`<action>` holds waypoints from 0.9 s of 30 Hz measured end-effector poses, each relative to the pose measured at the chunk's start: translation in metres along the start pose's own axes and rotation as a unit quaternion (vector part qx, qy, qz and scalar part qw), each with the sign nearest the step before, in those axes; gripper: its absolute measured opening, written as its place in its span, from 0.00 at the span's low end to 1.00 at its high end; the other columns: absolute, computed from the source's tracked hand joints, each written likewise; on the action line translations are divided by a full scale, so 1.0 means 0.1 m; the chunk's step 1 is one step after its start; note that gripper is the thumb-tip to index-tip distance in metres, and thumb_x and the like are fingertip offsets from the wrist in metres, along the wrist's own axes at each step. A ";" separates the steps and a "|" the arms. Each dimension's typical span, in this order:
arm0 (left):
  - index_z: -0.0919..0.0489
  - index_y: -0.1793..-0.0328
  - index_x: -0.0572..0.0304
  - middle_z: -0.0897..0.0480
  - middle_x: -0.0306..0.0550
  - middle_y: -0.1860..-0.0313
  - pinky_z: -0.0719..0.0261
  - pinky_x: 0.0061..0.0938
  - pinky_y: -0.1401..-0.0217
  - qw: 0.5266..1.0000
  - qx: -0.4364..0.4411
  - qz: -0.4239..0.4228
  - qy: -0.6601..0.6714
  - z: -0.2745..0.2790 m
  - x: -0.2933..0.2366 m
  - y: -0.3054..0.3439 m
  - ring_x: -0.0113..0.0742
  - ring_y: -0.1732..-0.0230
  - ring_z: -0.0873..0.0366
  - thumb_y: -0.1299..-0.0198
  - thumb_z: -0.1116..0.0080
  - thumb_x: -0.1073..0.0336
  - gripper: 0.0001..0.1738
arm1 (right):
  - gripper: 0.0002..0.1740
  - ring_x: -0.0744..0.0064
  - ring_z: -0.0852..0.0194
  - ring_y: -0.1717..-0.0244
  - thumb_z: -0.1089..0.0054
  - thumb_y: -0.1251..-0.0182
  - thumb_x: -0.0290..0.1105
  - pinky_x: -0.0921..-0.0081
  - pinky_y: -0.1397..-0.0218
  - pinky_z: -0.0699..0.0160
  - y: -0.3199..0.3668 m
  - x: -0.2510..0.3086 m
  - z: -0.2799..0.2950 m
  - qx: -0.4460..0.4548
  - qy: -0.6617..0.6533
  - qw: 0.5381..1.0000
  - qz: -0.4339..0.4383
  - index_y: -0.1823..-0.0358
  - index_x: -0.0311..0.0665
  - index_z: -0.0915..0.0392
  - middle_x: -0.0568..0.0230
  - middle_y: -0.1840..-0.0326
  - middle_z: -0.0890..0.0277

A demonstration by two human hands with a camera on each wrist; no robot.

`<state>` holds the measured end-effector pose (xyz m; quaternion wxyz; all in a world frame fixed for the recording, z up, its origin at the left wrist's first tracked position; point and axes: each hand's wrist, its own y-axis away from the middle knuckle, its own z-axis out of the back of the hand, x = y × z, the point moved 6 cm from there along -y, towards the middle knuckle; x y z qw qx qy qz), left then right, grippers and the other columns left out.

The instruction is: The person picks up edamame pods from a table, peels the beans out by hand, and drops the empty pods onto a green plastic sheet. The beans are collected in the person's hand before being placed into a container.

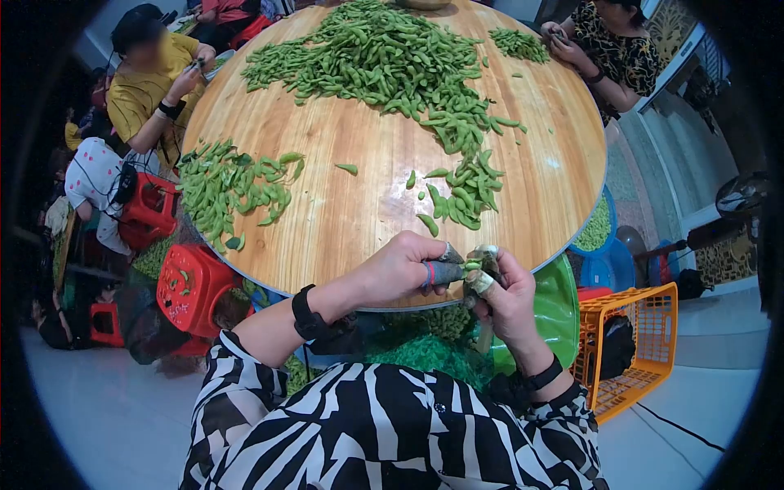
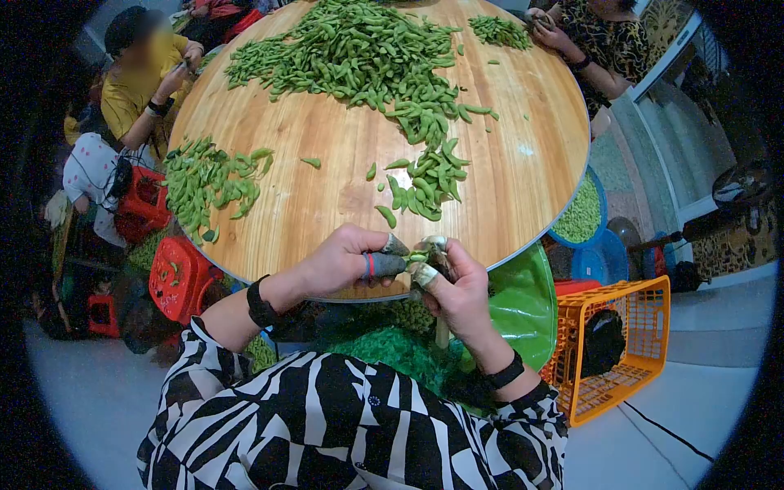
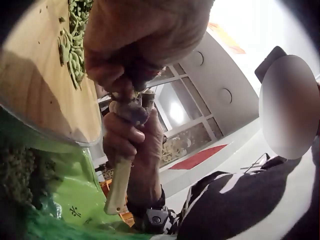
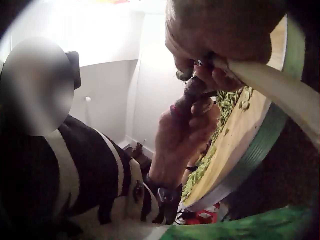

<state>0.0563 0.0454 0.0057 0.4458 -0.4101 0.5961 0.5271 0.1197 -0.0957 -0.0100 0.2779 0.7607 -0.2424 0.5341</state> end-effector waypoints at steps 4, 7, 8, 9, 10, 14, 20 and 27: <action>0.17 0.55 0.61 0.20 0.34 0.74 0.30 0.15 0.72 0.999 0.007 -0.021 0.026 -0.01 0.08 -0.03 0.17 0.74 0.27 0.36 0.44 0.67 0.09 | 0.14 0.89 0.36 0.78 0.40 0.37 0.27 0.89 0.77 0.39 -0.02 0.13 0.01 -0.008 0.057 0.998 0.040 0.51 0.33 0.26 0.74 0.71 0.26; 0.17 0.59 0.60 0.22 0.33 0.78 0.35 0.12 0.79 0.992 0.011 0.049 0.116 -0.05 0.08 0.01 0.15 0.79 0.29 0.37 0.42 0.67 0.07 | 0.13 0.88 0.34 0.73 0.38 0.39 0.26 0.88 0.71 0.35 -0.02 0.10 0.02 0.021 0.098 0.994 0.053 0.54 0.33 0.25 0.74 0.70 0.27; 0.17 0.61 0.60 0.22 0.34 0.79 0.37 0.12 0.81 0.986 0.010 0.059 0.157 -0.08 0.09 0.01 0.15 0.81 0.30 0.38 0.41 0.68 0.05 | 0.12 0.88 0.33 0.71 0.37 0.40 0.26 0.87 0.69 0.35 -0.01 0.09 0.01 0.035 0.104 0.993 0.041 0.55 0.33 0.25 0.74 0.70 0.27; 0.17 0.63 0.60 0.23 0.34 0.81 0.39 0.11 0.84 0.978 0.008 0.068 0.197 -0.10 0.11 0.01 0.15 0.83 0.31 0.39 0.41 0.68 0.05 | 0.12 0.88 0.33 0.71 0.37 0.40 0.26 0.87 0.69 0.35 -0.01 0.09 0.02 0.037 0.104 0.993 0.042 0.55 0.33 0.25 0.74 0.70 0.27; 0.17 0.63 0.60 0.23 0.34 0.81 0.39 0.11 0.84 0.978 0.006 0.067 0.197 -0.09 0.14 0.01 0.15 0.83 0.31 0.39 0.41 0.68 0.05 | 0.12 0.87 0.33 0.71 0.36 0.41 0.27 0.87 0.69 0.34 -0.01 0.08 0.02 0.043 0.112 0.992 0.047 0.56 0.34 0.25 0.74 0.70 0.27; 0.17 0.65 0.60 0.23 0.34 0.81 0.43 0.12 0.87 0.971 0.014 0.069 0.227 -0.14 0.25 0.00 0.15 0.85 0.32 0.41 0.39 0.68 0.04 | 0.12 0.87 0.31 0.70 0.35 0.41 0.27 0.87 0.68 0.32 0.02 0.07 0.03 0.070 0.133 0.988 0.025 0.58 0.34 0.26 0.74 0.70 0.28; 0.19 0.70 0.58 0.27 0.33 0.85 0.45 0.13 0.87 0.982 -0.015 0.060 0.180 -0.16 0.28 0.00 0.16 0.87 0.36 0.42 0.38 0.68 0.04 | 0.10 0.86 0.32 0.74 0.39 0.41 0.26 0.84 0.72 0.32 0.05 0.10 -0.02 0.076 0.117 0.990 0.020 0.58 0.34 0.26 0.74 0.72 0.28; 0.20 0.63 0.62 0.23 0.38 0.80 0.31 0.27 0.76 0.989 -0.021 -0.078 -0.123 -0.11 0.12 0.08 0.30 0.78 0.26 0.45 0.43 0.72 0.04 | 0.09 0.81 0.31 0.78 0.44 0.47 0.22 0.78 0.74 0.32 0.03 0.09 0.00 0.089 0.322 0.934 0.129 0.62 0.32 0.26 0.65 0.76 0.28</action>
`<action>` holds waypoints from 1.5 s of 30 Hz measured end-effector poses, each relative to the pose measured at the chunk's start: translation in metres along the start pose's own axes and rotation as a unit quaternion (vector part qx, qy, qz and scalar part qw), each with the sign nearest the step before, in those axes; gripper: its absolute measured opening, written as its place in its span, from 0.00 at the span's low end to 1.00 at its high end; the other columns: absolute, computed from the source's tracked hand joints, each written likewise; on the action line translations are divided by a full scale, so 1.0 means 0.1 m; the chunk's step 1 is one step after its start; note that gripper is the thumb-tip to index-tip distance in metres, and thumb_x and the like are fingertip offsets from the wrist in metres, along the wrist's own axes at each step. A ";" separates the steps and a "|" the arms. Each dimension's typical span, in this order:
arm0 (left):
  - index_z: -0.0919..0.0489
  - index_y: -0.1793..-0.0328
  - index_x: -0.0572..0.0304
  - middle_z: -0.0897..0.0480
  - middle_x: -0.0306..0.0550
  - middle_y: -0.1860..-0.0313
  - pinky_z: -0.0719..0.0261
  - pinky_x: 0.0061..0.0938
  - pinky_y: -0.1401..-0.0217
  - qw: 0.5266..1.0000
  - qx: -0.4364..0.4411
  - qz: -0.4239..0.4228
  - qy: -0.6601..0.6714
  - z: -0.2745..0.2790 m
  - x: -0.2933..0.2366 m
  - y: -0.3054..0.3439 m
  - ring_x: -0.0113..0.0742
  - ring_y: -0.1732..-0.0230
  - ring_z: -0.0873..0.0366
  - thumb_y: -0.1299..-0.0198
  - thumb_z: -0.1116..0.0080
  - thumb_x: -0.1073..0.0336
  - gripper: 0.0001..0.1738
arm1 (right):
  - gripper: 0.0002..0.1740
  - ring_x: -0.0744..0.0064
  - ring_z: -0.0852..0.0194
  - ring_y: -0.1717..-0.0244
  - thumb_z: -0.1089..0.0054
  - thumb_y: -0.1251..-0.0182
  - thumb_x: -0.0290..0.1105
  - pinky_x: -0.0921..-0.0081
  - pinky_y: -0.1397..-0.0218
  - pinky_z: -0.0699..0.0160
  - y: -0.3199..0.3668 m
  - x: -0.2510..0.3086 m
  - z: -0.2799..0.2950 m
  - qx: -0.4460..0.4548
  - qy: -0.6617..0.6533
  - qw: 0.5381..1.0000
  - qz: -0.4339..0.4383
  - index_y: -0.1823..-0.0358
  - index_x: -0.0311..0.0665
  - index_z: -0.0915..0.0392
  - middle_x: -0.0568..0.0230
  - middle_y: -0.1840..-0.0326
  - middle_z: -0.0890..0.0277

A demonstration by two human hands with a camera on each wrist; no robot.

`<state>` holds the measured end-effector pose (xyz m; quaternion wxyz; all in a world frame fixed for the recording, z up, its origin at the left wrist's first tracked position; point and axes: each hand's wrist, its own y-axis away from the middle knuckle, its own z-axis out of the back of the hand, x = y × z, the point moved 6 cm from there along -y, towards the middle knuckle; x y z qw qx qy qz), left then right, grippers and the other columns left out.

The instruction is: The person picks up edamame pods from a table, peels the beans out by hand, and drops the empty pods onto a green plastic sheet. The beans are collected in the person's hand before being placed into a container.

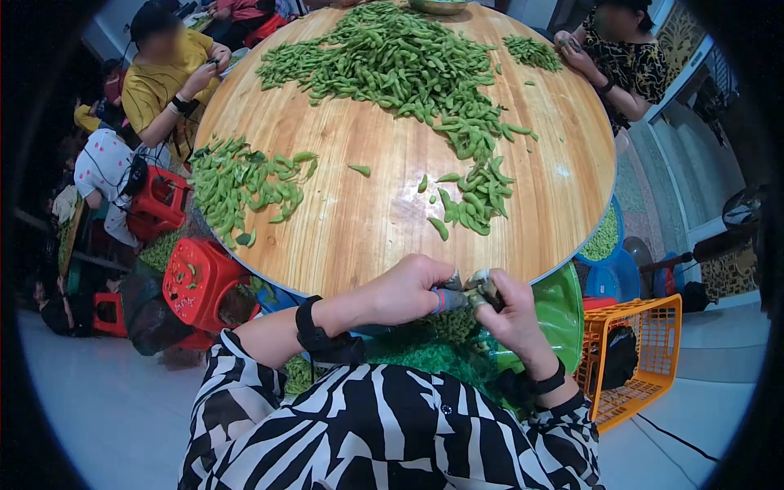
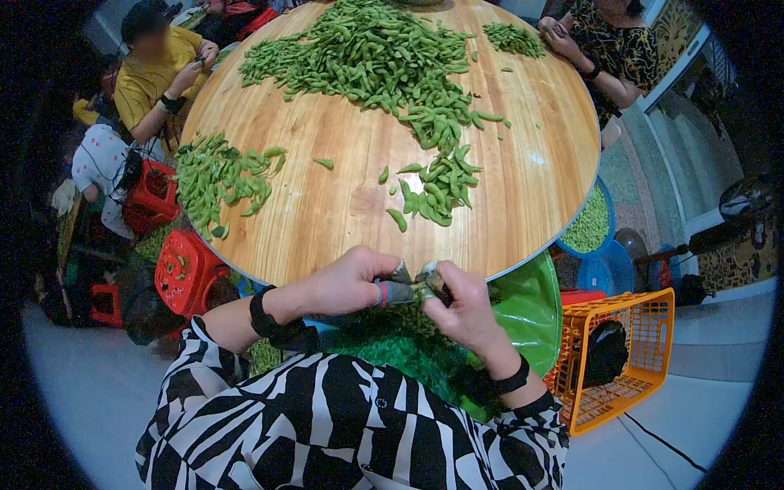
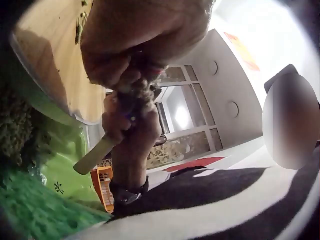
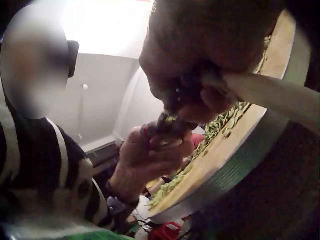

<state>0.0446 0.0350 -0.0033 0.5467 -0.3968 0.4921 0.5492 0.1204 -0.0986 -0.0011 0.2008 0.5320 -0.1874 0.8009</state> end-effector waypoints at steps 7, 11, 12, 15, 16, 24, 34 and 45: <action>0.24 0.66 0.63 0.23 0.53 0.71 0.25 0.39 0.65 0.913 -0.131 -0.095 -0.373 0.53 -0.22 0.09 0.54 0.66 0.23 0.54 0.42 0.76 0.07 | 0.07 0.59 0.31 0.78 0.43 0.49 0.23 0.69 0.72 0.30 0.09 -0.11 0.13 -0.092 -0.027 0.995 -0.043 0.67 0.32 0.25 0.54 0.79 0.33; 0.23 0.62 0.61 0.24 0.52 0.60 0.25 0.40 0.57 0.801 -0.217 -0.119 -0.545 0.84 -0.06 -0.08 0.52 0.58 0.25 0.57 0.40 0.76 0.13 | 0.12 0.48 0.27 0.69 0.40 0.45 0.27 0.64 0.63 0.26 0.12 0.02 0.02 0.086 0.133 0.987 -0.024 0.60 0.31 0.26 0.49 0.70 0.29; 0.23 0.61 0.61 0.25 0.52 0.58 0.25 0.40 0.56 0.810 -0.204 -0.176 -0.521 0.82 -0.08 -0.12 0.53 0.57 0.27 0.57 0.40 0.77 0.13 | 0.14 0.47 0.27 0.66 0.42 0.44 0.28 0.64 0.61 0.26 0.13 0.04 0.03 0.075 0.125 0.989 0.000 0.57 0.30 0.28 0.48 0.67 0.29; 0.24 0.60 0.62 0.27 0.51 0.61 0.26 0.39 0.57 0.828 -0.112 -0.223 -0.502 0.57 0.00 -0.33 0.52 0.58 0.28 0.56 0.41 0.77 0.14 | 0.17 0.48 0.27 0.62 0.46 0.39 0.28 0.62 0.56 0.27 0.16 0.08 0.00 0.065 0.060 0.996 -0.011 0.50 0.30 0.31 0.47 0.63 0.29; 0.24 0.60 0.62 0.27 0.51 0.62 0.26 0.40 0.57 0.837 -0.103 -0.202 -0.498 0.51 -0.01 -0.36 0.52 0.57 0.28 0.56 0.43 0.78 0.13 | 0.17 0.49 0.27 0.61 0.49 0.37 0.29 0.62 0.54 0.28 0.16 0.08 0.00 0.061 0.003 0.997 -0.042 0.47 0.30 0.33 0.47 0.62 0.30; 0.24 0.55 0.64 0.24 0.49 0.65 0.26 0.31 0.62 0.930 -0.105 -0.143 -0.321 0.48 0.04 -0.43 0.40 0.63 0.26 0.45 0.46 0.76 0.11 | 0.16 0.82 0.36 0.79 0.61 0.27 0.31 0.83 0.77 0.38 0.15 -0.04 0.02 0.008 -0.185 0.971 -0.152 0.42 0.34 0.33 0.67 0.72 0.29; 0.23 0.47 0.61 0.22 0.33 0.67 0.30 0.16 0.66 0.988 -0.044 0.011 0.148 0.09 0.00 -0.20 0.18 0.66 0.28 0.33 0.46 0.66 0.11 | 0.25 0.85 0.40 0.84 0.65 0.24 0.32 0.88 0.82 0.42 0.07 -0.01 -0.11 -0.024 -0.317 0.940 -0.120 0.28 0.37 0.43 0.69 0.78 0.32; 0.23 0.46 0.65 0.22 0.35 0.66 0.25 0.20 0.58 0.992 -0.091 -0.043 0.080 0.10 0.00 -0.16 0.21 0.63 0.26 0.34 0.47 0.70 0.12 | 0.25 0.86 0.44 0.87 0.65 0.23 0.36 0.89 0.83 0.46 0.06 0.03 -0.13 -0.021 -0.339 0.936 -0.096 0.28 0.36 0.42 0.71 0.83 0.36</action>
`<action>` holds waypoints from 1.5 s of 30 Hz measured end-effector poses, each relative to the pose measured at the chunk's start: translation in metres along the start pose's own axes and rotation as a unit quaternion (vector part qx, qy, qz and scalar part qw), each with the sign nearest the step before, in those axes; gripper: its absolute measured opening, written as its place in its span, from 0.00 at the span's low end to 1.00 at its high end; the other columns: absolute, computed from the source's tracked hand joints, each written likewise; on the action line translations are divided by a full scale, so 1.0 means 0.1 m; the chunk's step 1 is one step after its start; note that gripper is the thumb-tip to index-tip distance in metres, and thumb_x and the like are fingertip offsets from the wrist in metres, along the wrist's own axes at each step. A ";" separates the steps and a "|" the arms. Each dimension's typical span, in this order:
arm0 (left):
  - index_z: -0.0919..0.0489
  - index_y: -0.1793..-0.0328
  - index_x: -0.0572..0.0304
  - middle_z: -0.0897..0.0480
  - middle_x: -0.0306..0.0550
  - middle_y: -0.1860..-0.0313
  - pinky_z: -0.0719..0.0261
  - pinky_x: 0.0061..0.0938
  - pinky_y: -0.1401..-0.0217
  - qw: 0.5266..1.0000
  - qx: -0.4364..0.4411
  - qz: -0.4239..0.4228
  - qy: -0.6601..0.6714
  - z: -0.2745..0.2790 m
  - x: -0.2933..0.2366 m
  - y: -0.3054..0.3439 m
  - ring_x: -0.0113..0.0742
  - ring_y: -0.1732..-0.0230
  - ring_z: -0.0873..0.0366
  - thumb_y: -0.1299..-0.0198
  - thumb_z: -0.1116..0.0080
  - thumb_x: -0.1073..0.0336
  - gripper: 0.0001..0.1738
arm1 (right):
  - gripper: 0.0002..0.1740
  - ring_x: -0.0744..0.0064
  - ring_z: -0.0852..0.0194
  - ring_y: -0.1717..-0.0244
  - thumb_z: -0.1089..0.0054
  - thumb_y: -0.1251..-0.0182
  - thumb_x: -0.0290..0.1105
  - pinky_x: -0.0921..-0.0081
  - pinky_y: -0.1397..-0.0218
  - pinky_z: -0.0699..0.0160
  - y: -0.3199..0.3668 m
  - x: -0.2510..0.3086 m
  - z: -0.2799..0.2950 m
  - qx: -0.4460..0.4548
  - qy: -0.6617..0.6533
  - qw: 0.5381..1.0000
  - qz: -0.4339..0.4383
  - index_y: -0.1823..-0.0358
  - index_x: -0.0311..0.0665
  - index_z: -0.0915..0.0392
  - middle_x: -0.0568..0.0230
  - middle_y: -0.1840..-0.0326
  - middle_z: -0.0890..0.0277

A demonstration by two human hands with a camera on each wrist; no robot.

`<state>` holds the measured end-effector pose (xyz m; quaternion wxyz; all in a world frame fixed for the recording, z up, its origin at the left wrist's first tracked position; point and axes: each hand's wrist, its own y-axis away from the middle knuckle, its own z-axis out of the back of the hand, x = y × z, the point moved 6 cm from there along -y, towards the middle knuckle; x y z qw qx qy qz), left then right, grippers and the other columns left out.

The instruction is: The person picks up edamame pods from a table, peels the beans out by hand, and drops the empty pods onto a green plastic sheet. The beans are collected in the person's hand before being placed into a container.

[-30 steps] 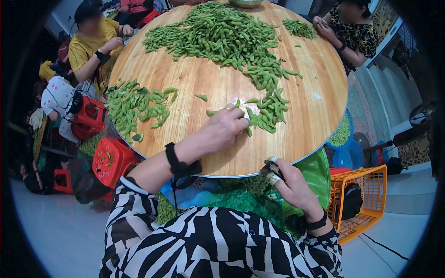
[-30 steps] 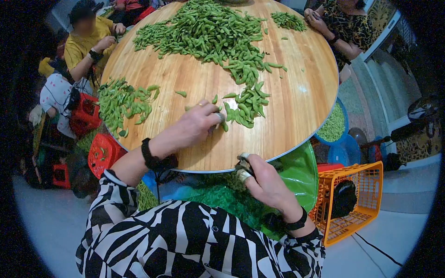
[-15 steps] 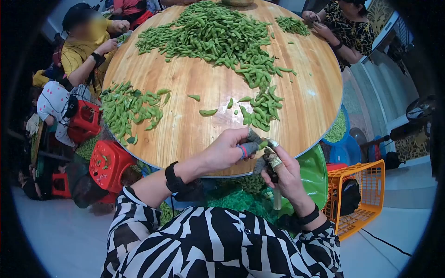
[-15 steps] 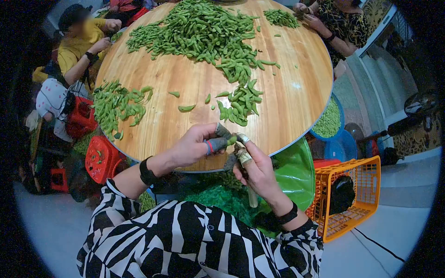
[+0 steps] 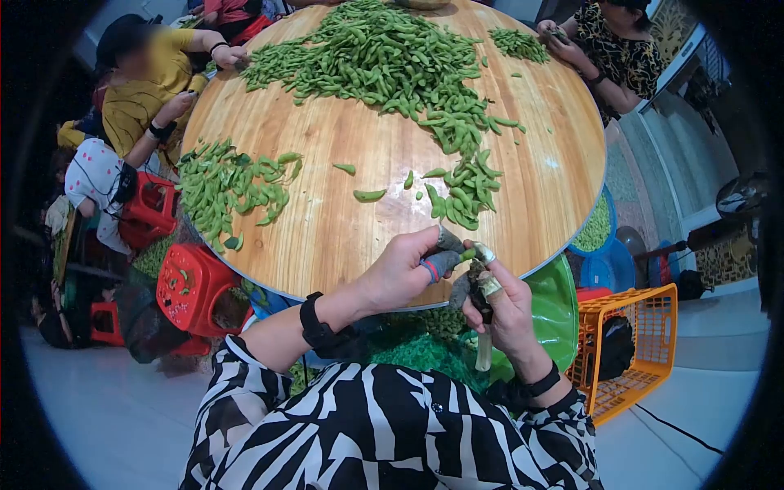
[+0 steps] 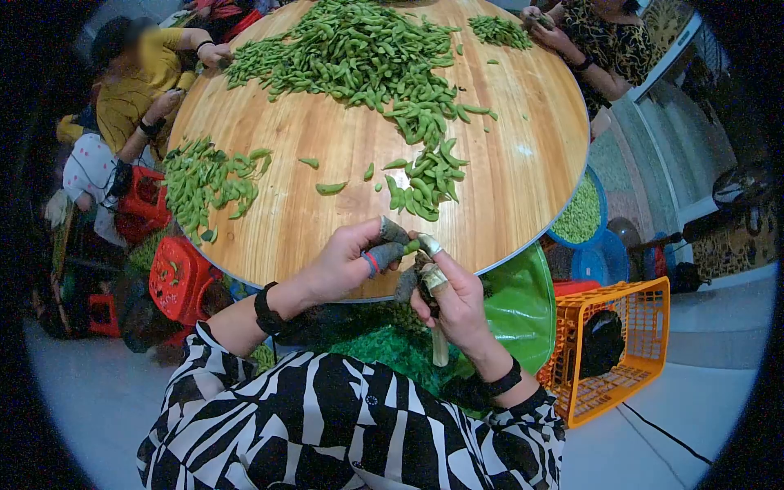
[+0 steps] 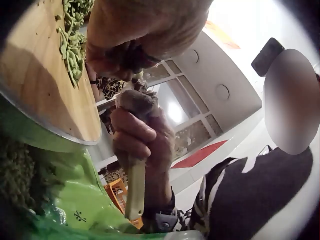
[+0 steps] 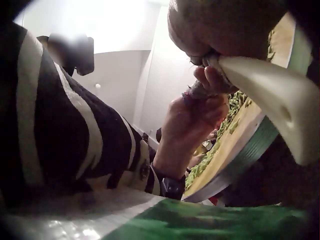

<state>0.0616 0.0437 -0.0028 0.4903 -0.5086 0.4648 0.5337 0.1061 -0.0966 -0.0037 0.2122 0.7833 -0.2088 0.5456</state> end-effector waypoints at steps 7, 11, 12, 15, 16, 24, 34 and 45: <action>0.23 0.44 0.65 0.22 0.35 0.63 0.26 0.19 0.57 0.999 -0.004 0.001 0.047 -0.01 0.04 0.01 0.20 0.62 0.27 0.33 0.47 0.70 0.13 | 0.24 0.87 0.43 0.86 0.63 0.23 0.34 0.90 0.83 0.46 0.00 0.02 0.00 0.014 0.019 1.000 0.015 0.30 0.35 0.39 0.71 0.82 0.34; 0.23 0.45 0.65 0.22 0.35 0.63 0.26 0.18 0.58 0.999 -0.003 -0.003 0.050 0.00 0.05 0.02 0.20 0.63 0.27 0.33 0.46 0.69 0.13 | 0.23 0.88 0.42 0.84 0.62 0.24 0.31 0.90 0.82 0.45 0.00 0.04 -0.02 0.012 0.002 1.000 0.028 0.30 0.34 0.38 0.72 0.76 0.32; 0.23 0.45 0.65 0.22 0.35 0.63 0.26 0.18 0.58 0.999 -0.002 -0.003 0.050 0.00 0.05 0.02 0.20 0.63 0.27 0.33 0.46 0.69 0.13 | 0.23 0.88 0.42 0.83 0.62 0.24 0.30 0.90 0.82 0.44 0.00 0.04 -0.01 0.010 0.012 0.999 0.031 0.30 0.34 0.38 0.72 0.74 0.32; 0.23 0.45 0.65 0.21 0.35 0.63 0.26 0.18 0.58 0.999 -0.005 -0.009 0.043 0.01 0.03 0.01 0.20 0.62 0.27 0.34 0.45 0.69 0.13 | 0.23 0.88 0.41 0.83 0.62 0.25 0.28 0.90 0.82 0.44 0.00 0.01 0.02 -0.005 0.024 0.999 0.029 0.31 0.33 0.37 0.73 0.72 0.31; 0.23 0.45 0.64 0.22 0.35 0.64 0.26 0.18 0.59 0.998 -0.001 -0.009 0.057 0.01 0.04 0.01 0.20 0.63 0.27 0.34 0.45 0.68 0.13 | 0.23 0.88 0.41 0.83 0.62 0.25 0.28 0.90 0.82 0.44 0.00 0.01 0.02 -0.005 0.024 0.999 0.029 0.31 0.33 0.37 0.73 0.72 0.31; 0.23 0.44 0.63 0.21 0.38 0.68 0.29 0.15 0.67 0.920 0.124 0.132 0.347 -0.02 0.22 0.00 0.19 0.68 0.26 0.34 0.46 0.65 0.15 | 0.22 0.85 0.41 0.84 0.60 0.26 0.28 0.88 0.83 0.44 0.00 0.04 0.00 0.025 -0.052 0.998 -0.014 0.32 0.34 0.35 0.69 0.74 0.31; 0.20 0.53 0.62 0.28 0.48 0.77 0.28 0.36 0.73 0.860 -0.044 -0.329 -0.388 0.00 -0.48 0.16 0.48 0.75 0.25 0.54 0.35 0.74 0.18 | 0.23 0.82 0.43 0.88 0.55 0.26 0.34 0.87 0.88 0.42 -0.02 -0.11 -0.05 0.014 -0.215 0.970 -0.113 0.32 0.36 0.37 0.60 0.75 0.29; 0.19 0.55 0.66 0.20 0.53 0.70 0.25 0.30 0.68 0.931 0.004 -0.242 -0.274 0.04 -0.41 0.09 0.47 0.70 0.20 0.41 0.38 0.67 0.11 | 0.24 0.81 0.41 0.89 0.55 0.25 0.35 0.86 0.88 0.43 -0.02 -0.07 -0.08 0.043 -0.200 0.976 -0.067 0.32 0.35 0.37 0.56 0.77 0.29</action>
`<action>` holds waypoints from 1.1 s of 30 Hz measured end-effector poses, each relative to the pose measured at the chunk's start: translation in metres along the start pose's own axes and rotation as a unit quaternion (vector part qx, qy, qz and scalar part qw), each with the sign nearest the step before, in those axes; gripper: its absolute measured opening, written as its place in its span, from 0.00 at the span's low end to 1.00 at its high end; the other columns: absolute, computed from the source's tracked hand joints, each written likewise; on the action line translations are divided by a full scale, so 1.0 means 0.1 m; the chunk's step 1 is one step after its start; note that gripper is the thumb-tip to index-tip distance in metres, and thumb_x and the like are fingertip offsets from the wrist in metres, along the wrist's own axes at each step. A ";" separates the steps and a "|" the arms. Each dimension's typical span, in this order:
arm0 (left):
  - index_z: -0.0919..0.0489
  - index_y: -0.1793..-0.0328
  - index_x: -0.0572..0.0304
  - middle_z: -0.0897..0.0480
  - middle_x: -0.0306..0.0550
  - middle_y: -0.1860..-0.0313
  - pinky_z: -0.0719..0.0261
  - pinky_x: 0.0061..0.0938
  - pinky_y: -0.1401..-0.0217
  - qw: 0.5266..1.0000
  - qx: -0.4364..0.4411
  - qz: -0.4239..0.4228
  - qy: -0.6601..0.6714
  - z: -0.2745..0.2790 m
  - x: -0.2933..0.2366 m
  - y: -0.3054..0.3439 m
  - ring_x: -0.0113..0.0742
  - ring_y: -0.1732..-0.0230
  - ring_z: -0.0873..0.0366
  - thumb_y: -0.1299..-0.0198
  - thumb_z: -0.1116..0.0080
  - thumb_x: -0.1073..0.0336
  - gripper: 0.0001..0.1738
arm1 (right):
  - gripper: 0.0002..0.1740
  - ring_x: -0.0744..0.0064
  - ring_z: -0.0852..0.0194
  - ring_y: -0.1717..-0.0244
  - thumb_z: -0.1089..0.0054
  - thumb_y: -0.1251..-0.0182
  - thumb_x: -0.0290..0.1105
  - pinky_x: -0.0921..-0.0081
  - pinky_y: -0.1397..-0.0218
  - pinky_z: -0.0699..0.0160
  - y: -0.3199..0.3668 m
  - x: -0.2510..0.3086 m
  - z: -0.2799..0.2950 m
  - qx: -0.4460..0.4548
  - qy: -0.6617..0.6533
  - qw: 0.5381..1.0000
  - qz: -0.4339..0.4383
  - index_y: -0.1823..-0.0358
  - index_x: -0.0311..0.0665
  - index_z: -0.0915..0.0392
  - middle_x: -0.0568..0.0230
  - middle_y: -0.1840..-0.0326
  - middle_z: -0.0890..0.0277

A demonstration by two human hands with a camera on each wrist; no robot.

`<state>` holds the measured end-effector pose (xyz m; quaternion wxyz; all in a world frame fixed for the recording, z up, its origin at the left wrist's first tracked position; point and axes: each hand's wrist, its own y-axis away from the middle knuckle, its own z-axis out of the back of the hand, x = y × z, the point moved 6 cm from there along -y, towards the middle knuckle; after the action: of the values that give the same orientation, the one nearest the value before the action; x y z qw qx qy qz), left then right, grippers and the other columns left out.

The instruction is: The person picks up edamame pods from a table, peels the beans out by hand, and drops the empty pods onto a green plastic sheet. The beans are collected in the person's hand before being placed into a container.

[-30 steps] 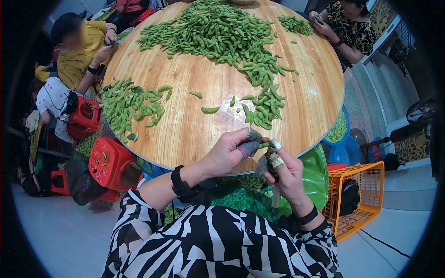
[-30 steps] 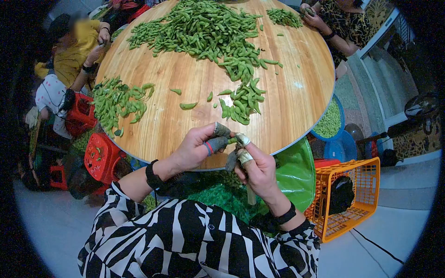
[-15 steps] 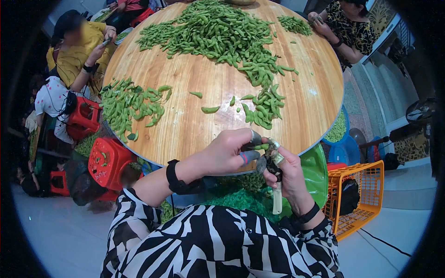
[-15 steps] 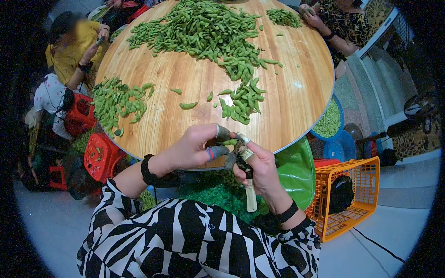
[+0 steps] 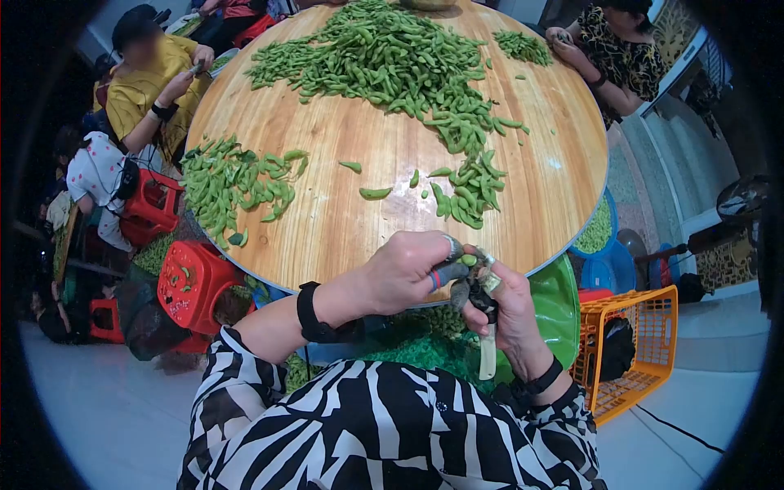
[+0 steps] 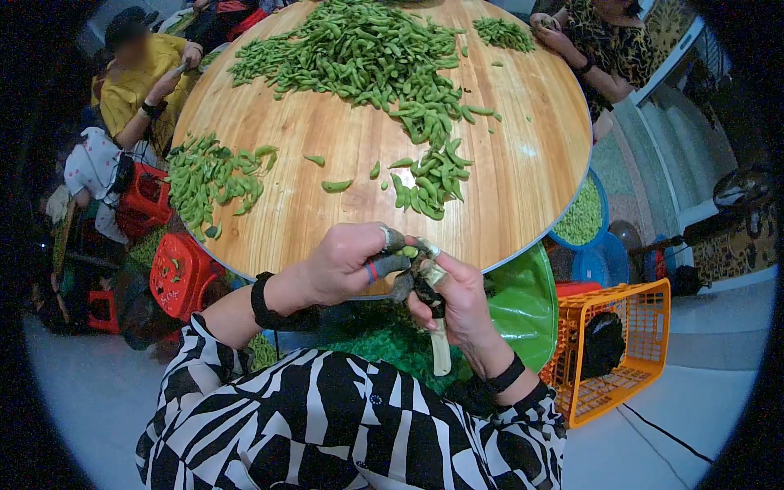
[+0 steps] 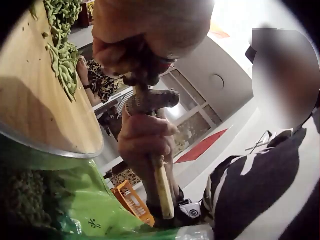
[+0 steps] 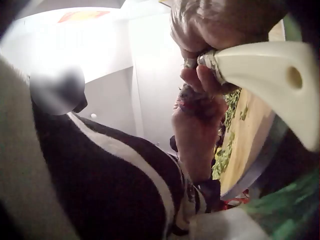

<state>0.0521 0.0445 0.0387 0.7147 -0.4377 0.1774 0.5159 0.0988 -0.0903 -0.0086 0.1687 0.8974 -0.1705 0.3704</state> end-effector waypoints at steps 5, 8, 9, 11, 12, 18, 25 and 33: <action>0.19 0.56 0.66 0.22 0.51 0.75 0.27 0.29 0.70 0.999 -0.012 0.016 0.049 0.13 -0.10 -0.07 0.45 0.74 0.22 0.39 0.41 0.68 0.09 | 0.22 0.80 0.40 0.88 0.55 0.25 0.34 0.86 0.88 0.43 0.02 0.08 -0.12 -0.023 -0.010 0.999 0.025 0.33 0.34 0.35 0.57 0.76 0.28; 0.18 0.58 0.66 0.23 0.48 0.78 0.28 0.27 0.72 0.996 -0.019 0.034 0.085 0.14 -0.02 -0.07 0.39 0.77 0.24 0.37 0.43 0.67 0.09 | 0.22 0.80 0.38 0.87 0.54 0.26 0.33 0.86 0.87 0.42 0.02 0.09 -0.12 -0.006 -0.021 0.999 0.036 0.34 0.33 0.34 0.57 0.74 0.27; 0.18 0.58 0.65 0.23 0.45 0.79 0.30 0.25 0.74 0.997 -0.023 0.016 0.072 0.14 -0.01 -0.07 0.34 0.79 0.25 0.36 0.44 0.67 0.09 | 0.22 0.80 0.37 0.86 0.54 0.26 0.32 0.86 0.86 0.42 0.02 0.09 -0.12 0.010 -0.035 0.999 0.036 0.35 0.33 0.33 0.57 0.72 0.25; 0.18 0.59 0.65 0.23 0.41 0.79 0.32 0.23 0.75 0.968 0.014 0.143 0.205 0.08 0.11 -0.05 0.28 0.79 0.27 0.36 0.43 0.66 0.09 | 0.21 0.81 0.36 0.85 0.53 0.27 0.31 0.86 0.86 0.41 0.01 0.12 -0.06 -0.014 0.041 0.998 0.050 0.36 0.32 0.33 0.59 0.71 0.25; 0.18 0.61 0.64 0.22 0.37 0.78 0.33 0.20 0.76 0.905 0.053 0.264 0.330 -0.02 0.20 0.02 0.22 0.79 0.28 0.37 0.42 0.65 0.09 | 0.21 0.81 0.35 0.85 0.51 0.29 0.30 0.87 0.85 0.41 0.01 0.15 -0.02 -0.037 0.116 0.990 0.065 0.37 0.30 0.32 0.60 0.70 0.24; 0.17 0.63 0.60 0.25 0.31 0.80 0.40 0.13 0.81 0.816 0.055 0.380 0.432 -0.26 0.34 0.19 0.15 0.81 0.33 0.38 0.39 0.63 0.08 | 0.15 0.81 0.27 0.71 0.40 0.37 0.24 0.83 0.70 0.27 -0.10 0.31 0.05 -0.095 0.287 0.946 0.117 0.49 0.29 0.27 0.65 0.64 0.24; 0.17 0.65 0.58 0.27 0.31 0.82 0.41 0.13 0.82 0.798 0.032 0.407 0.443 -0.33 0.38 0.26 0.15 0.82 0.34 0.35 0.45 0.61 0.11 | 0.12 0.79 0.30 0.73 0.37 0.42 0.24 0.77 0.69 0.28 -0.20 0.33 0.01 -0.036 0.456 0.878 0.139 0.60 0.31 0.29 0.67 0.72 0.27; 0.21 0.67 0.65 0.27 0.36 0.80 0.35 0.24 0.74 0.895 0.059 0.347 0.273 -0.32 0.23 0.27 0.22 0.76 0.34 0.37 0.44 0.61 0.13 | 0.11 0.63 0.34 0.79 0.40 0.49 0.24 0.69 0.73 0.32 -0.08 0.29 -0.04 -0.054 0.605 0.765 0.214 0.64 0.32 0.30 0.56 0.79 0.36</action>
<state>0.0438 0.0341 -0.0071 0.4385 -0.4290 0.5359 0.5802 0.1196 -0.0867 0.0137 0.2012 0.4170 -0.2406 0.8531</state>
